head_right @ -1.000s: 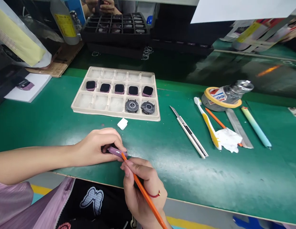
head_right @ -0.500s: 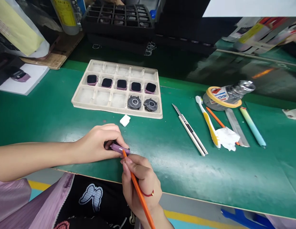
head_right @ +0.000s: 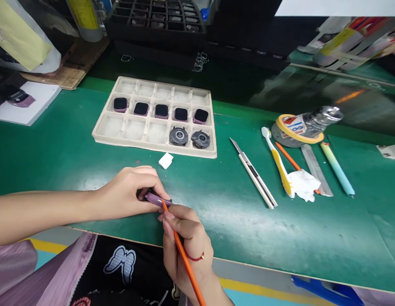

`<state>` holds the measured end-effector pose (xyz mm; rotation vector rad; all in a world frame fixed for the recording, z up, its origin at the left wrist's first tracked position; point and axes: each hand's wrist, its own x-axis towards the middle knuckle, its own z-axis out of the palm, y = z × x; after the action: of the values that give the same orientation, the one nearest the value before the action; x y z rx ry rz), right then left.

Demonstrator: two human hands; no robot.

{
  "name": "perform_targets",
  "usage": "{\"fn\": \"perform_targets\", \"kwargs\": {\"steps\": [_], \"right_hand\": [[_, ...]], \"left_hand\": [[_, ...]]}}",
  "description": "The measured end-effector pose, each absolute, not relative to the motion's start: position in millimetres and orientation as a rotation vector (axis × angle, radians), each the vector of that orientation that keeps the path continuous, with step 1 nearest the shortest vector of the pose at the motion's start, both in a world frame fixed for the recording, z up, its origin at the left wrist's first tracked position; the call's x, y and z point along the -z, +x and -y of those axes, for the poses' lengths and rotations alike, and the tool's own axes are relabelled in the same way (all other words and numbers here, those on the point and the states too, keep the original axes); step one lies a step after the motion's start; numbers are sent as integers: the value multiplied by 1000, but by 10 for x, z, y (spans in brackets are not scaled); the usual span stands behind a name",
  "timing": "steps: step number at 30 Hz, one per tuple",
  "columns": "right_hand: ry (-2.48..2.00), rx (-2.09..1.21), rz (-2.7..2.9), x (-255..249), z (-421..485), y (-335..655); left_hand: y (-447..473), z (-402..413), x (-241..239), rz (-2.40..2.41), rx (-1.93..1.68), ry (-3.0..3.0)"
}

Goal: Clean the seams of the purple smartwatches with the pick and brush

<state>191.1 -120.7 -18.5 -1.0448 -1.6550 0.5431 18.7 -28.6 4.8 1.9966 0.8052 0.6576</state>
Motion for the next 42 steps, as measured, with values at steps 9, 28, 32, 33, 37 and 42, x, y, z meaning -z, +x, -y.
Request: {"fn": "perform_targets", "kwargs": {"steps": [9,28,32,33,37,42], "right_hand": [[-1037,-495,1748,206,1206,1957],[-993,-633,1600,189,1236,1949],[-1061,-611,1447,136,1227,1973],[-1081,-611,1451,130,1226,1971],[-1046,-614,1524,156,1230,1933],[-1033,-538,1594,226,1232,1901]], "left_hand": [[186,286,-41,-794,-693,2010],[183,288,-45,-789,-711,2009],[166,288,-41,-782,-687,2014],[165,286,-40,-784,-682,2010],[168,278,-39,-779,-678,1995],[181,283,-56,-799,-668,1993]]}}
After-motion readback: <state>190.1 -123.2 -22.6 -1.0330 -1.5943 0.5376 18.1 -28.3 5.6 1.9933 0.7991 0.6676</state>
